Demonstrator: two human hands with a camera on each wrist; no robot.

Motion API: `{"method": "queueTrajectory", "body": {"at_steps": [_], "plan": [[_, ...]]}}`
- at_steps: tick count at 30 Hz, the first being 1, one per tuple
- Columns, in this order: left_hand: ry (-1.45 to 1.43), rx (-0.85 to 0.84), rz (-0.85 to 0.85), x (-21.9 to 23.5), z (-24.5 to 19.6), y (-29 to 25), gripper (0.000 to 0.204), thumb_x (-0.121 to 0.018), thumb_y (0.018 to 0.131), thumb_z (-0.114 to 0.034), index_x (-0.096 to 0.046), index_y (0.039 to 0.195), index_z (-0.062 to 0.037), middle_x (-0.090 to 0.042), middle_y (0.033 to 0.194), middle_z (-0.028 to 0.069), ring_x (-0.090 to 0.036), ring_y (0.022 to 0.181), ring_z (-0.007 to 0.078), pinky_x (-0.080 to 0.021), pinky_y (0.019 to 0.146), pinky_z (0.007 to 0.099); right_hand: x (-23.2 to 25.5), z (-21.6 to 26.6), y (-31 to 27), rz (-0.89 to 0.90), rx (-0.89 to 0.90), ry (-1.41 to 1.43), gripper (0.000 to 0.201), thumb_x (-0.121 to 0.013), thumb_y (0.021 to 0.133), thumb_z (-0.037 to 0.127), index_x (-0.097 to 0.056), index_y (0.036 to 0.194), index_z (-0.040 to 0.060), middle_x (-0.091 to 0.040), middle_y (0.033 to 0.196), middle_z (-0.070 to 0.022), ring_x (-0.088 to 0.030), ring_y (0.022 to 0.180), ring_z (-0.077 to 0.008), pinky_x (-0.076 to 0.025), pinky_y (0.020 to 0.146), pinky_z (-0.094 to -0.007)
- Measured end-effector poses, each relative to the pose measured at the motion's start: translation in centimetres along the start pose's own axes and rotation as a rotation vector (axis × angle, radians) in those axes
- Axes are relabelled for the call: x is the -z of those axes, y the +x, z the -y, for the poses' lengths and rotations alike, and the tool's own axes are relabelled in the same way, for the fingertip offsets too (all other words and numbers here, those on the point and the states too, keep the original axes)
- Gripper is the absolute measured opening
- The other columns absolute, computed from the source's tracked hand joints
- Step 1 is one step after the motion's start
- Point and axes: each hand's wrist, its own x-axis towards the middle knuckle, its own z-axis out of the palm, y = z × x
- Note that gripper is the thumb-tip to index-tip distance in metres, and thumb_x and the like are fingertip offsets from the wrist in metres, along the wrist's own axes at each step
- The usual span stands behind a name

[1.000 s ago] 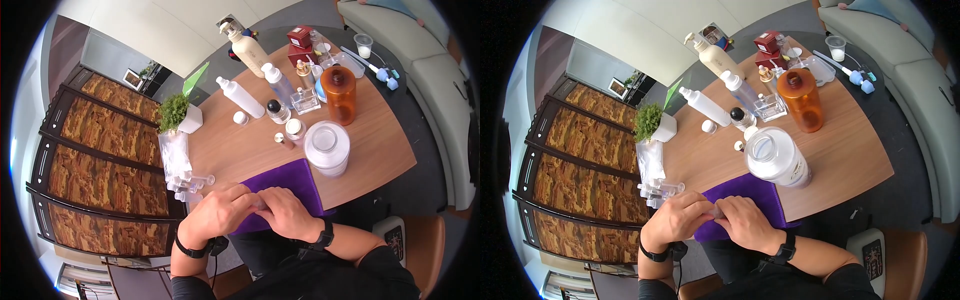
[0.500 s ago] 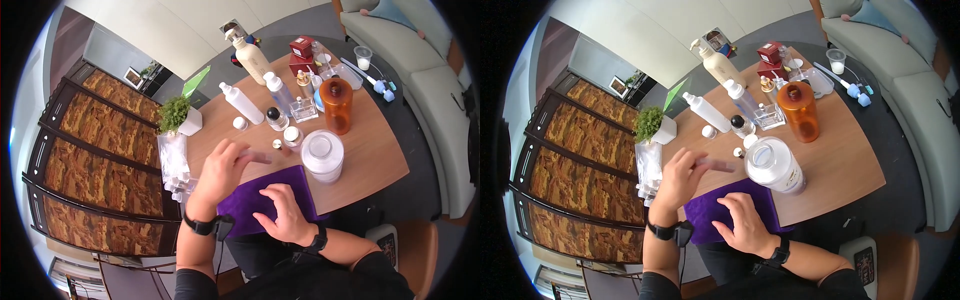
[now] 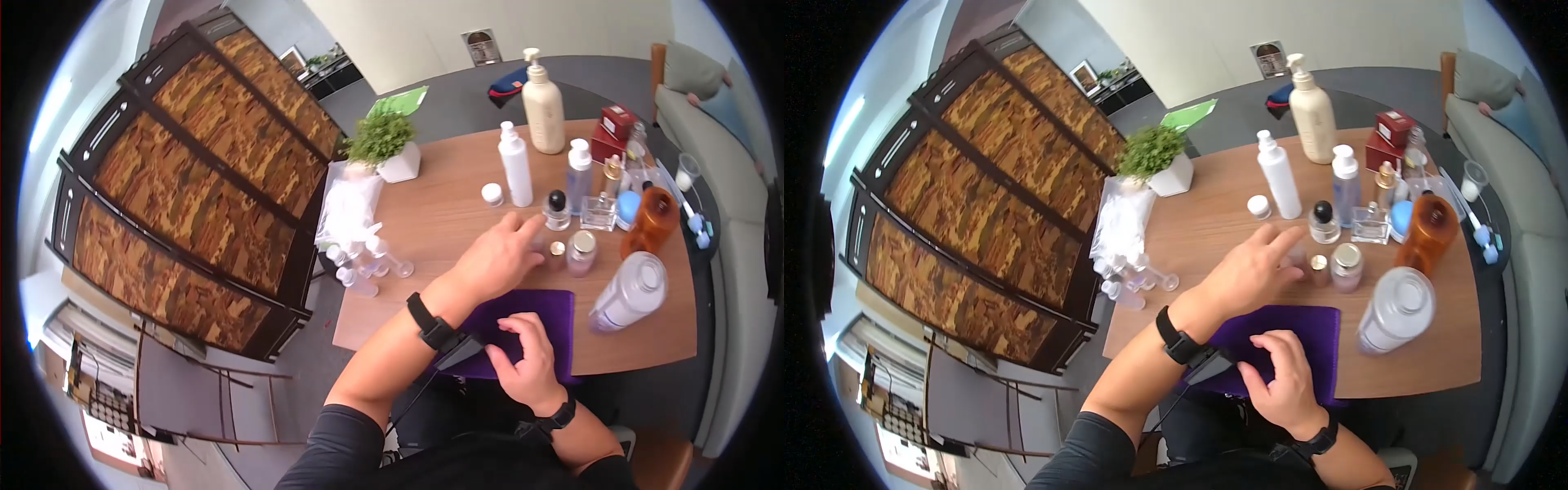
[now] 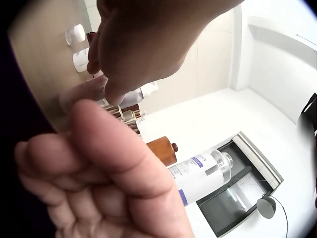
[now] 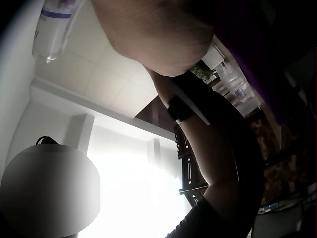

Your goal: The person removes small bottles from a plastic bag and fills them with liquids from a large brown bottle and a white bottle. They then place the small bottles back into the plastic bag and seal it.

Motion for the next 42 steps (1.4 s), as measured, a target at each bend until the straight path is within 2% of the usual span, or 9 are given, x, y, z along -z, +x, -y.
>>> {"method": "queueTrajectory", "body": {"at_steps": [4,9,13,16,21,22,28,40,42], "plan": [[-0.006,0.044,-0.008,2.3,-0.7,-2.1,0.069,-0.081,0.094,-0.022,-0.051,0.155,-0.0097,-0.061,0.132,0.0228,-0.070,0.103,0.0461,-0.061,0.085,0.0510,-0.1,0.2,-0.1,0.022,-0.036,-0.023,0.042,-0.082,0.084,-0.002,-0.064,0.122,-0.0014,-0.066,0.112,-0.0190,-0.067,0.100,-0.0360,-0.056,0.090,-0.0423],[0.160,0.138,-0.280,9.5,-0.1,-9.0,0.061,-0.092,0.083,-0.010,-0.067,0.138,-0.0089,-0.063,0.130,0.0141,-0.070,0.076,0.0196,-0.060,0.071,0.0351,0.0,0.1,0.0,0.005,-0.036,-0.019,0.039,-0.082,0.085,-0.001,-0.066,0.120,-0.0005,-0.068,0.108,-0.0176,-0.068,0.095,-0.0341,-0.057,0.087,-0.0416],[0.283,0.320,-0.522,13.8,2.2,-12.7,0.056,-0.090,0.084,-0.003,-0.066,0.135,-0.0019,-0.063,0.130,0.0164,-0.062,0.065,0.0136,-0.052,0.064,0.0293,0.1,0.0,0.0,0.035,-0.021,-0.044,0.033,-0.082,0.085,-0.001,-0.068,0.115,0.0003,-0.070,0.101,-0.0154,-0.068,0.093,-0.0331,-0.057,0.085,-0.0409],[0.296,0.421,-0.466,14.8,3.0,-12.7,0.067,-0.089,0.085,-0.007,-0.061,0.145,-0.0023,-0.062,0.139,0.0208,-0.068,0.070,0.0202,-0.057,0.070,0.0339,0.1,0.0,0.3,0.064,-0.001,-0.033,0.026,-0.081,0.084,-0.003,-0.071,0.108,0.0008,-0.071,0.093,-0.0132,-0.069,0.091,-0.0321,-0.056,0.083,-0.0406],[0.504,0.409,-0.204,12.0,6.5,-12.2,0.089,-0.090,0.085,-0.018,-0.045,0.161,-0.0082,-0.054,0.155,0.0297,-0.074,0.103,0.0431,-0.061,0.093,0.0491,0.1,0.0,0.3,0.065,-0.031,-0.035,0.018,-0.080,0.084,-0.003,-0.072,0.100,0.0007,-0.072,0.089,-0.0124,-0.069,0.086,-0.0307,-0.057,0.080,-0.0398],[0.503,0.427,-0.228,11.4,6.6,-11.8,0.087,-0.089,0.085,-0.017,-0.046,0.161,-0.0105,-0.061,0.143,0.0284,-0.071,0.109,0.0455,-0.060,0.092,0.0507,0.2,0.0,0.3,0.059,-0.027,-0.045,0.018,-0.080,0.084,-0.003,-0.072,0.100,0.0007,-0.072,0.089,-0.0124,-0.069,0.086,-0.0307,-0.057,0.080,-0.0398],[0.482,0.590,-0.159,11.2,5.7,-11.0,0.067,-0.085,0.089,-0.017,-0.055,0.149,-0.0119,-0.069,0.112,0.0191,-0.072,0.103,0.0448,-0.060,0.086,0.0522,0.1,0.1,0.3,0.081,-0.047,-0.038,0.017,-0.081,0.085,-0.002,-0.073,0.100,0.0007,-0.073,0.089,-0.0127,-0.070,0.086,-0.0295,-0.057,0.079,-0.0389],[0.410,0.502,-0.180,10.7,5.1,-11.5,0.061,-0.085,0.089,-0.016,-0.056,0.142,-0.0085,-0.074,0.112,0.0210,-0.073,0.103,0.0463,-0.058,0.086,0.0549,0.2,0.3,0.3,0.085,-0.051,-0.051,0.017,-0.081,0.086,-0.002,-0.072,0.100,0.0011,-0.073,0.088,-0.0114,-0.070,0.086,-0.0295,-0.057,0.079,-0.0387],[0.387,0.465,-0.226,11.0,4.1,-11.6,0.064,-0.086,0.088,-0.014,-0.056,0.143,-0.0073,-0.075,0.111,0.0205,-0.073,0.101,0.0448,-0.059,0.085,0.0526,0.4,-0.1,0.1,0.114,-0.041,-0.065,0.024,-0.083,0.087,0.001,-0.073,0.108,0.0000,-0.074,0.100,-0.0144,-0.071,0.092,-0.0311,-0.058,0.083,-0.0389]]}}
